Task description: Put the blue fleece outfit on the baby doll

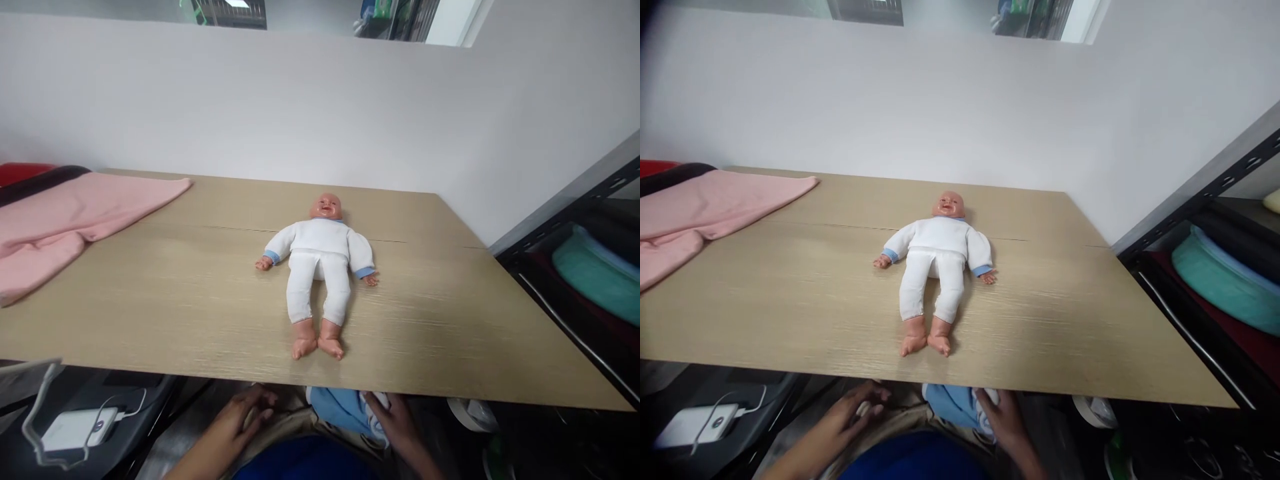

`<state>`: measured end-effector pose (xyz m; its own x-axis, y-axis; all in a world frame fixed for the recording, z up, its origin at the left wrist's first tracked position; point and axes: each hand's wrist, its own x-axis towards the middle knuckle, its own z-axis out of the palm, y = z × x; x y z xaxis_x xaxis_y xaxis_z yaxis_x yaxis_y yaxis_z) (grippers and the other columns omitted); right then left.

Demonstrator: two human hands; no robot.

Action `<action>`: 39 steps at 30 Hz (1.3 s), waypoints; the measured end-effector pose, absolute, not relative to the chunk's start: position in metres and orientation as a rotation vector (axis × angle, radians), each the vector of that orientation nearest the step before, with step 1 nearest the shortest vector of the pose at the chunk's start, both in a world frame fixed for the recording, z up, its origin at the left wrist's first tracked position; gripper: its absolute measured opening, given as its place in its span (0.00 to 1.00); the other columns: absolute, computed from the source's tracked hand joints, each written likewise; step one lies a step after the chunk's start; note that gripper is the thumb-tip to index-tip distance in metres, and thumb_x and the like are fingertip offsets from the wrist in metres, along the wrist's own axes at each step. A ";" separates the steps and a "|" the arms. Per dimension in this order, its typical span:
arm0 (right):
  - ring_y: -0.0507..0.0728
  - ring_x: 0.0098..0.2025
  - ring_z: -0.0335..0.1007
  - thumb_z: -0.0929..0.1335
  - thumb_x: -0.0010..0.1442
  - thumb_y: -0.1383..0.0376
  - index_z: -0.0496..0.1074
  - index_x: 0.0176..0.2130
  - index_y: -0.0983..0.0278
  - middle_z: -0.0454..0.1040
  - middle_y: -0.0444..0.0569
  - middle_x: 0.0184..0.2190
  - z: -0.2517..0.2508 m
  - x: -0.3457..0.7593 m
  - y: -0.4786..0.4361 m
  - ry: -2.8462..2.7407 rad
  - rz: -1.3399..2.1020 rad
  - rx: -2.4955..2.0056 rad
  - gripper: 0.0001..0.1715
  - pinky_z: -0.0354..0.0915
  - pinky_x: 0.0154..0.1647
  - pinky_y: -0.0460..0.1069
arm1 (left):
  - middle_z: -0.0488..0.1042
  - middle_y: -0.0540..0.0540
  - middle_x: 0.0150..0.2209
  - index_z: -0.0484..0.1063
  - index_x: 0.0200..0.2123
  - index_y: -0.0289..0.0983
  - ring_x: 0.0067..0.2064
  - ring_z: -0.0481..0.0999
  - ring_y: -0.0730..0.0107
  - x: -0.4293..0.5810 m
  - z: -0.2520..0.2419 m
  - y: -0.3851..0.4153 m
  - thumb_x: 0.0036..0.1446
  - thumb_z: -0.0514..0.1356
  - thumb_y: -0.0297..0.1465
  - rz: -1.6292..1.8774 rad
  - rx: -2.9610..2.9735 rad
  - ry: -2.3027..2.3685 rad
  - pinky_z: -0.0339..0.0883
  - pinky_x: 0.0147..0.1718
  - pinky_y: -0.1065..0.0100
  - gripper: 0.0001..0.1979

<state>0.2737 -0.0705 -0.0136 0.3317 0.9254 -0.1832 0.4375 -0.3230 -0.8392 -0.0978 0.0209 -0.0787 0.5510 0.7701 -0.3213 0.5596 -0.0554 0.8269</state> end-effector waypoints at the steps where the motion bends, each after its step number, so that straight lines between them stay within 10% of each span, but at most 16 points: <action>1: 0.76 0.57 0.83 0.70 0.70 0.38 0.83 0.48 0.56 0.87 0.57 0.50 -0.019 0.272 -0.075 -1.184 0.933 -1.881 0.28 0.77 0.63 0.68 | 0.81 0.51 0.64 0.76 0.62 0.62 0.70 0.76 0.47 -0.086 -0.066 0.018 0.74 0.59 0.53 0.261 1.733 1.060 0.64 0.76 0.47 0.18; 10: 0.61 0.48 0.83 0.74 0.67 0.61 0.85 0.43 0.56 0.87 0.45 0.43 0.061 0.264 -0.079 -1.694 1.186 -1.633 0.06 0.71 0.55 0.52 | 0.76 0.43 0.66 0.73 0.66 0.54 0.68 0.75 0.52 -0.015 0.042 0.016 0.78 0.60 0.41 0.332 1.819 0.517 0.68 0.71 0.54 0.16; 15: 0.56 0.48 0.83 0.77 0.66 0.68 0.87 0.45 0.53 0.87 0.43 0.42 0.114 0.270 -0.070 -1.938 1.141 -1.321 0.11 0.68 0.60 0.50 | 0.72 0.42 0.71 0.68 0.71 0.53 0.71 0.73 0.47 0.014 0.084 0.024 0.63 0.77 0.45 0.390 1.813 0.418 0.68 0.71 0.52 0.38; 19: 0.55 0.40 0.78 0.78 0.68 0.62 0.87 0.51 0.50 0.83 0.43 0.38 0.151 0.280 -0.049 -2.021 0.923 -1.263 0.12 0.71 0.50 0.49 | 0.81 0.46 0.52 0.78 0.51 0.45 0.55 0.79 0.55 0.030 0.111 0.046 0.64 0.76 0.48 0.354 1.879 0.393 0.73 0.57 0.59 0.21; 23: 0.59 0.46 0.79 0.85 0.58 0.49 0.79 0.62 0.51 0.83 0.45 0.48 0.180 0.291 -0.027 -1.977 0.881 -1.458 0.37 0.72 0.52 0.51 | 0.77 0.45 0.52 0.74 0.53 0.43 0.53 0.76 0.57 0.025 0.128 0.069 0.68 0.73 0.45 0.500 1.903 0.427 0.72 0.54 0.61 0.19; 29: 0.55 0.38 0.74 0.82 0.65 0.54 0.76 0.40 0.59 0.78 0.41 0.37 0.191 0.292 -0.009 -2.069 0.620 -1.404 0.17 0.67 0.41 0.49 | 0.75 0.43 0.57 0.69 0.55 0.43 0.59 0.75 0.58 0.012 0.153 0.092 0.76 0.64 0.33 0.705 1.965 0.404 0.69 0.59 0.61 0.09; 39: 0.54 0.39 0.76 0.72 0.75 0.67 0.72 0.49 0.57 0.82 0.43 0.42 0.214 0.283 0.039 -2.033 0.432 -1.212 0.06 0.66 0.41 0.48 | 0.76 0.47 0.56 0.70 0.59 0.46 0.56 0.75 0.61 0.002 0.200 0.129 0.77 0.60 0.32 0.755 2.161 0.502 0.68 0.56 0.63 0.10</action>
<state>0.2832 0.0394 0.2144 -0.2999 0.8616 0.4096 0.6207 0.5023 -0.6021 0.0016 0.1291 0.2004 0.7458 0.5664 0.3507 0.1050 -0.6198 0.7777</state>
